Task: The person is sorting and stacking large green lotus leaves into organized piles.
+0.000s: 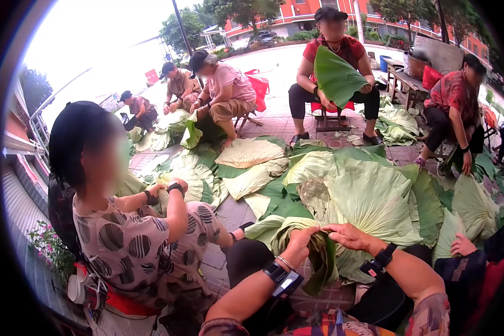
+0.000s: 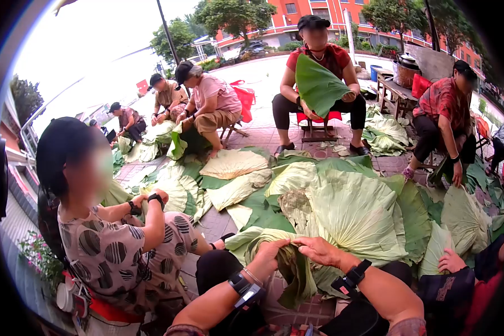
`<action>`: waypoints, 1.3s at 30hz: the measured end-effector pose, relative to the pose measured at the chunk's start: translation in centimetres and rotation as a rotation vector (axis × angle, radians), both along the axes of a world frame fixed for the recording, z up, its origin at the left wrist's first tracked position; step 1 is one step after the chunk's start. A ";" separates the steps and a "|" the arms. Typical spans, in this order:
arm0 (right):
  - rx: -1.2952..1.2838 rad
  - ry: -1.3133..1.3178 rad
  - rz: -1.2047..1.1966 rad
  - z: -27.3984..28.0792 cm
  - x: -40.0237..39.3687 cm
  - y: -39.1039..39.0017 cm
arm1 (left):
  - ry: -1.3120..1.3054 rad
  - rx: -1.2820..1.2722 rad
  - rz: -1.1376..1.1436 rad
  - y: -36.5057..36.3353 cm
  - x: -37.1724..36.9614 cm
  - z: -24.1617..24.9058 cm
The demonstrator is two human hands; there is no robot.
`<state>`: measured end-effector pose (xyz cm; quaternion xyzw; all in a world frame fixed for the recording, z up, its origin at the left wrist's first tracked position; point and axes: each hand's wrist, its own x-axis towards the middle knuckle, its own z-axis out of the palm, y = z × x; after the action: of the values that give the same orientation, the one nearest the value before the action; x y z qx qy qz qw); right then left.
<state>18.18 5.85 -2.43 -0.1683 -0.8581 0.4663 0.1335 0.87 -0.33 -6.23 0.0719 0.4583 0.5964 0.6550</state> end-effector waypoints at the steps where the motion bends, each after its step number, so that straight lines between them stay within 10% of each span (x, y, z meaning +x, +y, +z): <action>1: -0.004 0.037 -0.022 -0.3 0.0 0.2 | 0.002 -0.004 0.010 -0.1 0.1 0.4; 16: 0.254 0.254 -0.948 0.7 2.1 7.1 | 0.137 -0.067 0.074 0.2 -0.1 0.3; 22: 0.654 0.462 -0.959 4.7 3.6 5.6 | 0.018 -0.025 0.032 0.1 -0.6 0.7; 28: 1.012 0.055 -0.814 2.2 3.6 6.0 | 0.040 0.042 0.048 -0.8 0.3 3.0; 34: 0.082 -0.026 -0.386 0.1 2.1 4.5 | 0.044 0.027 0.049 -1.0 0.6 3.0; 39: -0.049 -0.039 -0.067 1.4 0.8 0.1 | 0.023 0.072 0.065 -0.9 0.5 2.0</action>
<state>19.02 5.95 -1.06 -0.2094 -0.8428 0.4790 0.1281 1.37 -1.23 -4.20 0.0873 0.4461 0.6325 0.6271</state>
